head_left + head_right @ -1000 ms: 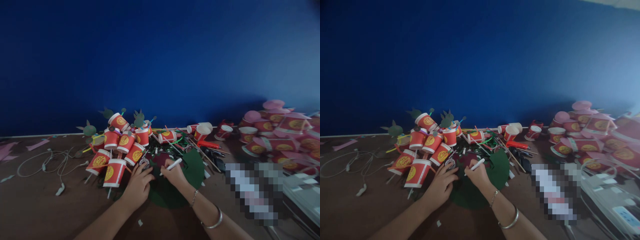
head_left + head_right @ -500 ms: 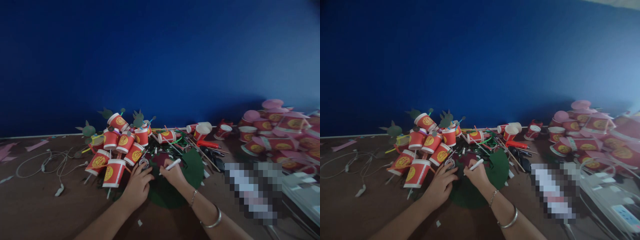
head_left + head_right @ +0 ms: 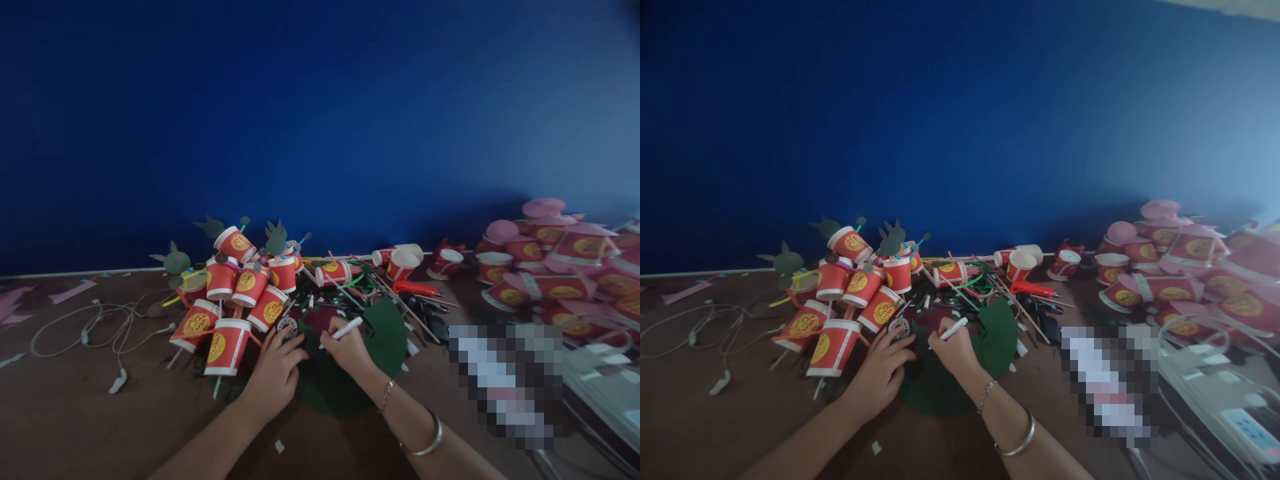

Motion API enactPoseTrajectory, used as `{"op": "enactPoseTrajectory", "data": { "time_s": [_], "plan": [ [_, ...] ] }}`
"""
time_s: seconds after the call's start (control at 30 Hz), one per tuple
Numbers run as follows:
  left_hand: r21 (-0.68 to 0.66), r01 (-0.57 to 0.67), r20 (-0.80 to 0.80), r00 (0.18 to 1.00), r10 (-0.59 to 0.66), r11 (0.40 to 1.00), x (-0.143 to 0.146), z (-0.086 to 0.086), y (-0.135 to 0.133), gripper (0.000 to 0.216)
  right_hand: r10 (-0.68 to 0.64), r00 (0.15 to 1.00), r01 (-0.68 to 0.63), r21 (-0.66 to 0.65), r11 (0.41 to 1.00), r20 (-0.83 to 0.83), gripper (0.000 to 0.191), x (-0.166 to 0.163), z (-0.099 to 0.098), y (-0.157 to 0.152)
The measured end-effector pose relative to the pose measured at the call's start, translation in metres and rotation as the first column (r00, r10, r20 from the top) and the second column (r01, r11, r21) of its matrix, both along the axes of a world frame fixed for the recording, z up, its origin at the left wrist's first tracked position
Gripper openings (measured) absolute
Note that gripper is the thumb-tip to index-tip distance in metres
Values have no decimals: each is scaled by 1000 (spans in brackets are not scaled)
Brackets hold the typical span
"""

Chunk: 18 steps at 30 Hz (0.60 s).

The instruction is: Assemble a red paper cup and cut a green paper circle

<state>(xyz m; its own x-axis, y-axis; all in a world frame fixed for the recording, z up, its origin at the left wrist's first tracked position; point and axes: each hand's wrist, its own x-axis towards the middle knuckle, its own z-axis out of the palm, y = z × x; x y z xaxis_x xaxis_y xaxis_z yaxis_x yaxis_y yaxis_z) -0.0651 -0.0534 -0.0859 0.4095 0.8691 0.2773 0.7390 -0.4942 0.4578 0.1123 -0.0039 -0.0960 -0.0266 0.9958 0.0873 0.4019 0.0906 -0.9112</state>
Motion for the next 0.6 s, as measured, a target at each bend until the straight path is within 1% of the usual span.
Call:
{"op": "enactPoseTrajectory", "data": {
  "time_s": [0.07,0.13,0.23,0.33,0.4,0.47,0.53,0.6],
  "plan": [
    [6,1,3,1000,-1,1000,0,-1,0,42,-13,998,11,-38,999,-65,22,1,-1,2],
    [14,1,13,1000,-1,1000,0,-2,0,42,-53,982,41,-68,997,-183,21,3,-1,4],
    [32,-3,33,999,2,999,-1,-5,0,43,-161,921,124,-126,984,-353,22,4,3,6],
    [82,-33,48,998,29,996,0,-4,-1,40,-234,871,178,-167,970,-431,26,3,5,8],
    [129,-55,56,997,48,990,1,-1,-3,37,-219,867,170,-147,974,-447,26,1,5,9],
    [152,-36,48,998,29,988,3,3,-6,34,-170,878,137,-106,985,-448,26,-1,3,10],
    [136,44,24,999,-48,990,6,5,-9,32,-121,886,97,-76,992,-448,27,-3,2,12],
    [94,134,-13,991,-134,987,8,5,-12,33,-90,878,59,-79,995,-469,29,-4,3,13]
  ]
}}
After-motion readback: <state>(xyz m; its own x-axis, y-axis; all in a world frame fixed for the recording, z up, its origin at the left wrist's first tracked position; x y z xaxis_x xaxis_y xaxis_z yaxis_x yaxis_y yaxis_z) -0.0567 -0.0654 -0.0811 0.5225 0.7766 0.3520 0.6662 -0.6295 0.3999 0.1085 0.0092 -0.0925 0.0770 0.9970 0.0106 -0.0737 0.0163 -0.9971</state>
